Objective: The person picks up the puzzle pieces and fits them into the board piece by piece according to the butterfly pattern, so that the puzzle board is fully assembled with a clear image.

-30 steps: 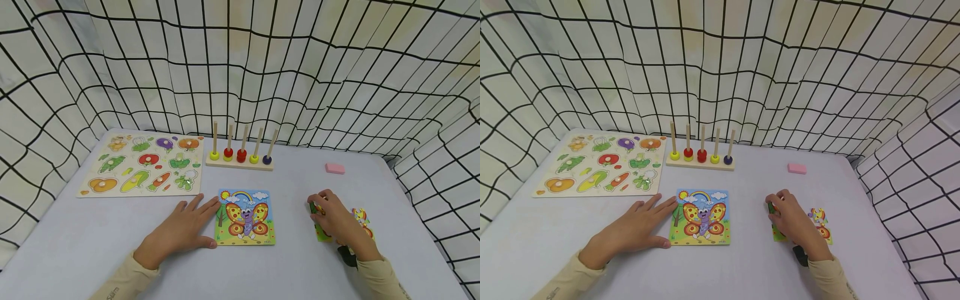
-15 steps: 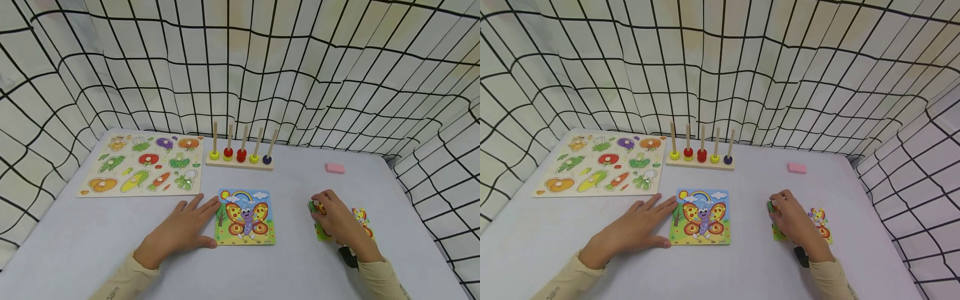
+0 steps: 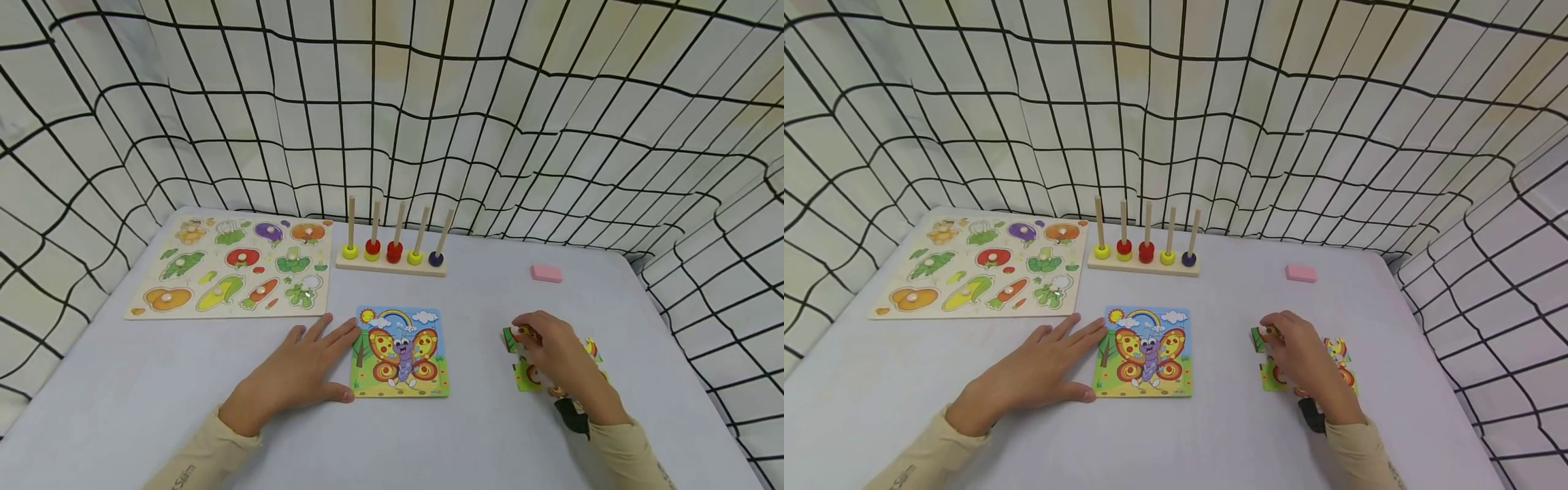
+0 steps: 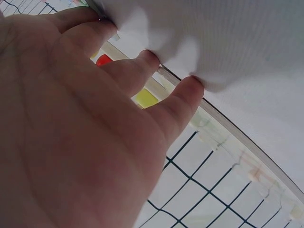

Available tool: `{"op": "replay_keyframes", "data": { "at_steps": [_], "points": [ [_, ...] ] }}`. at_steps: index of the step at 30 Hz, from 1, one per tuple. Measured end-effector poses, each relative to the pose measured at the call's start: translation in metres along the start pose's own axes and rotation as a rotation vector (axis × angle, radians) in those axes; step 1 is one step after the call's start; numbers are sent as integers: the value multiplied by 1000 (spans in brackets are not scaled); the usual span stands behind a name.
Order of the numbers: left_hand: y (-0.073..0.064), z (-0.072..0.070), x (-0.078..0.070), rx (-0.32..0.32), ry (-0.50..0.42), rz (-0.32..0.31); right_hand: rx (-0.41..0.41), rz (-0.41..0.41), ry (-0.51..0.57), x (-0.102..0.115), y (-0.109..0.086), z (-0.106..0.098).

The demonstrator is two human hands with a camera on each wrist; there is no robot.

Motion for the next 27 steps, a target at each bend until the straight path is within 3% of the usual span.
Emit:
{"op": "replay_keyframes", "data": {
  "at_steps": [7, 15, 27],
  "points": [
    [1, -1, 0, -3, -6, 8, 5, 11, 104, 7, 5, 2],
    [0, -3, 0, -7, -8, 10, 63, 137, 314, 20, 13, 9],
    [-2, 0, 1, -3, -23, 6, 138, 98, 377, 38, 28, 31]
  ]
}}
Point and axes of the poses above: each hand's wrist, its own y-axis towards the middle knuckle, its own z-axis out of the palm, x = y × z, the point moved 3 cm from there along y, towards the middle knuckle, and after that the axes turned 12 degrees about y, right-handed, at the moved point
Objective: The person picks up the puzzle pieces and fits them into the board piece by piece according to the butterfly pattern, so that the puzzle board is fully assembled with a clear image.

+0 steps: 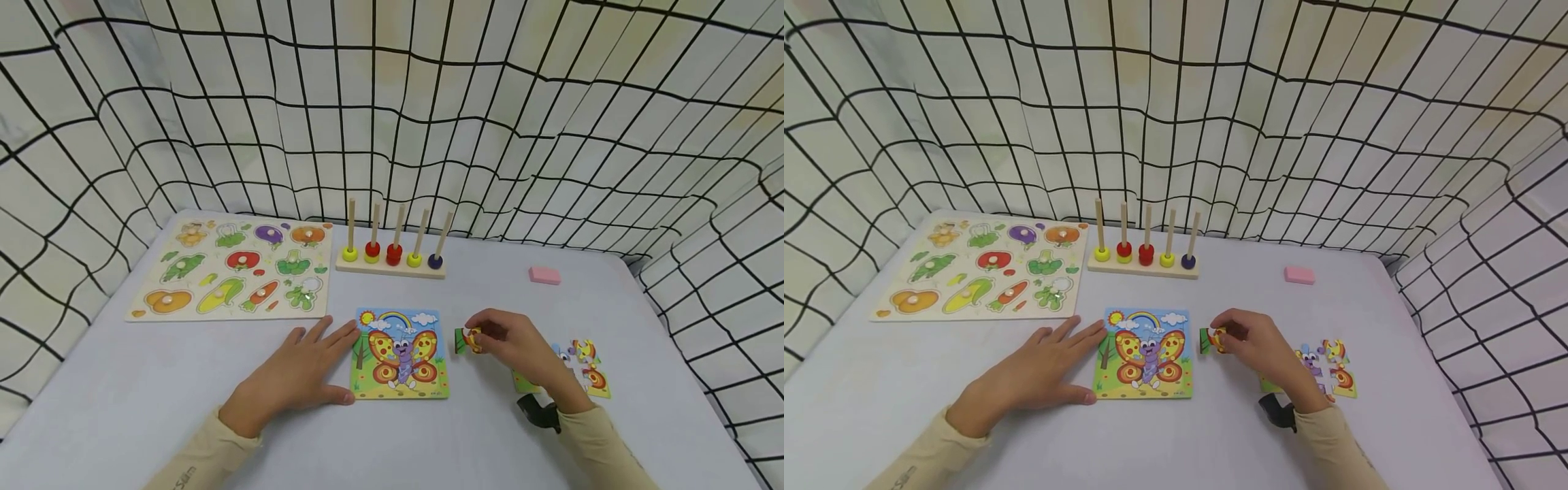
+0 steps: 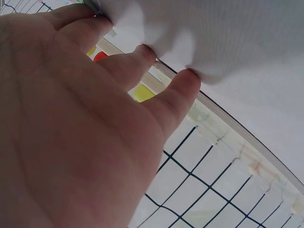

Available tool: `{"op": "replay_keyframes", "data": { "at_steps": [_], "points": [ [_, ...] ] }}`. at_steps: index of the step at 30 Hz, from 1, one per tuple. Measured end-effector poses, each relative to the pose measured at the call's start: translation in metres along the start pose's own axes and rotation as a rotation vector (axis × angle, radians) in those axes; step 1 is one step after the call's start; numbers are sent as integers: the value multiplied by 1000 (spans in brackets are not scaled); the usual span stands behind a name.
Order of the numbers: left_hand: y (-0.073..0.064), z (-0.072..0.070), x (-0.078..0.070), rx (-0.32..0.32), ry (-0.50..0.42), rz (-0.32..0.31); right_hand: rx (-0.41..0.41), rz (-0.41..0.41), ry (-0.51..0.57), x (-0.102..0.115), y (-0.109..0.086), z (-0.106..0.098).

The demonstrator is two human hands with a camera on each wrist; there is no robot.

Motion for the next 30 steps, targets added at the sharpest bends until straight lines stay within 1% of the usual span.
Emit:
{"op": "replay_keyframes", "data": {
  "at_steps": [5, 8, 17, 26, 30],
  "points": [
    [0, 2, -1, 8, -18, -5, 42, -4, 9, 5, 8, 11],
    [0, 2, -1, 3, -9, -3, 57, -16, 19, 8, 13, 18],
    [-1, 0, 0, -12, 6, 6, 120, -42, 99, 18, 28, 40],
    [-1, 0, 1, -24, -2, 9, 189, -97, 101, 28, 42, 63],
    [-1, 1, 2, -33, 12, 19, 200, -100, 94, 29, 46, 71]
  ]
}}
Point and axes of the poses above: each hand's wrist, its own y-axis towards the middle knuckle, its own z-axis out of the palm, x = y × z, the point moved 3 cm from there along y, towards the middle knuckle, and after that the axes turned 12 degrees about y, right-handed, at the moved point
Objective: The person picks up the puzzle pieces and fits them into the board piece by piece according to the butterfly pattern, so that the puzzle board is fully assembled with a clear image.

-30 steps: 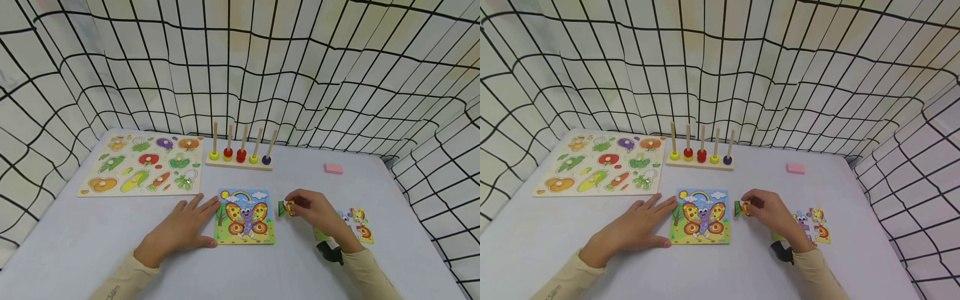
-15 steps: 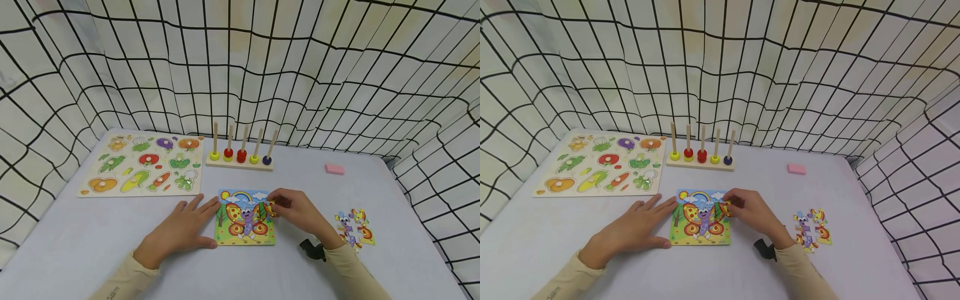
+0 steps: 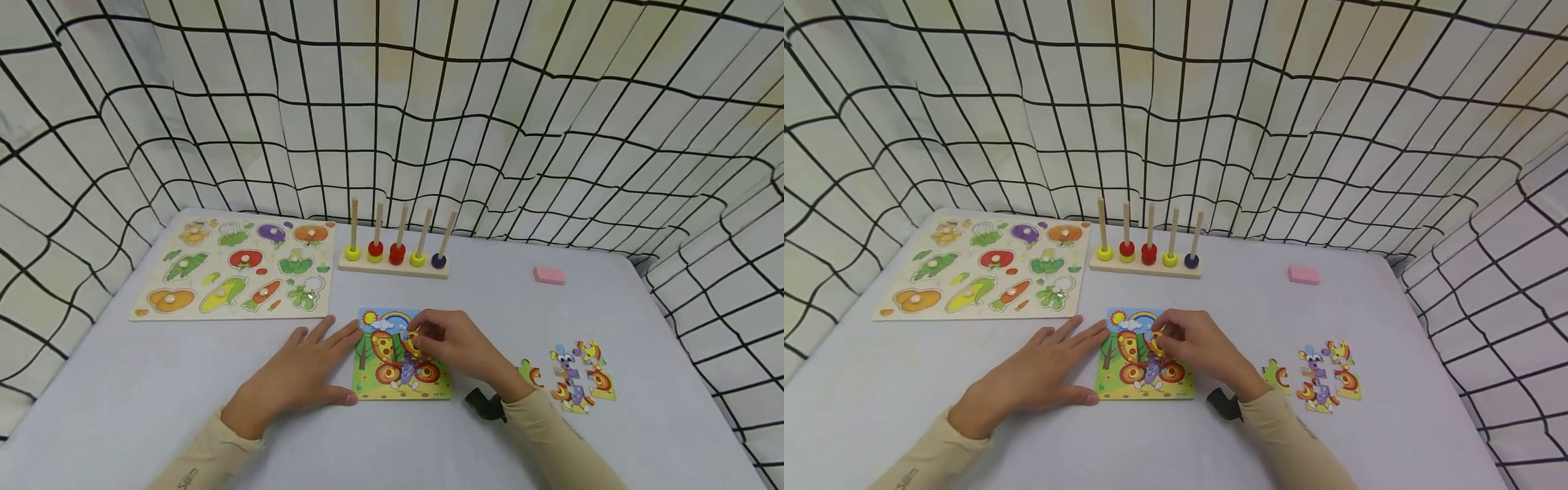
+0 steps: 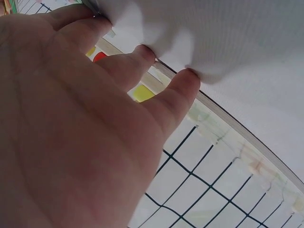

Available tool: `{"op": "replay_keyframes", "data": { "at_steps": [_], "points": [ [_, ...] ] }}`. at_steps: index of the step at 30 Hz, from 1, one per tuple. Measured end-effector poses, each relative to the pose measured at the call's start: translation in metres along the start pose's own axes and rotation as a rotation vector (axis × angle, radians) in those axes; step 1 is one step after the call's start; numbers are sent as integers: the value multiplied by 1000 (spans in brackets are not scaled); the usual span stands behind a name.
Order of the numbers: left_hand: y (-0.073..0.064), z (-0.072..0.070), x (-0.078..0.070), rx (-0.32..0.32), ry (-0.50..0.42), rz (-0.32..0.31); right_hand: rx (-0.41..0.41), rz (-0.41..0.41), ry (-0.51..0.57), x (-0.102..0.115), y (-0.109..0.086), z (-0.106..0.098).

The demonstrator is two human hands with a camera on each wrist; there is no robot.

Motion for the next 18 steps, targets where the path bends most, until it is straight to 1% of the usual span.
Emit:
{"op": "replay_keyframes", "data": {
  "at_steps": [4, 11, 18],
  "points": [
    [1, 1, -1, -9, 12, 5, 10, 9, -12, 1, 4, 7],
    [1, -1, -3, -14, 16, 9, 21, -11, -31, 6, 12, 17],
    [2, 0, -4, 3, 19, 0, 58, 19, -78, 8, 19, 24]
  ]
}}
Point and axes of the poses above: each hand's wrist, its own y-axis towards the middle knuckle, its own z-axis out of the palm, x = y × z, the point moved 3 cm from there along y, towards the middle knuckle, and after that the axes turned 12 degrees about y, right-handed, at the moved point
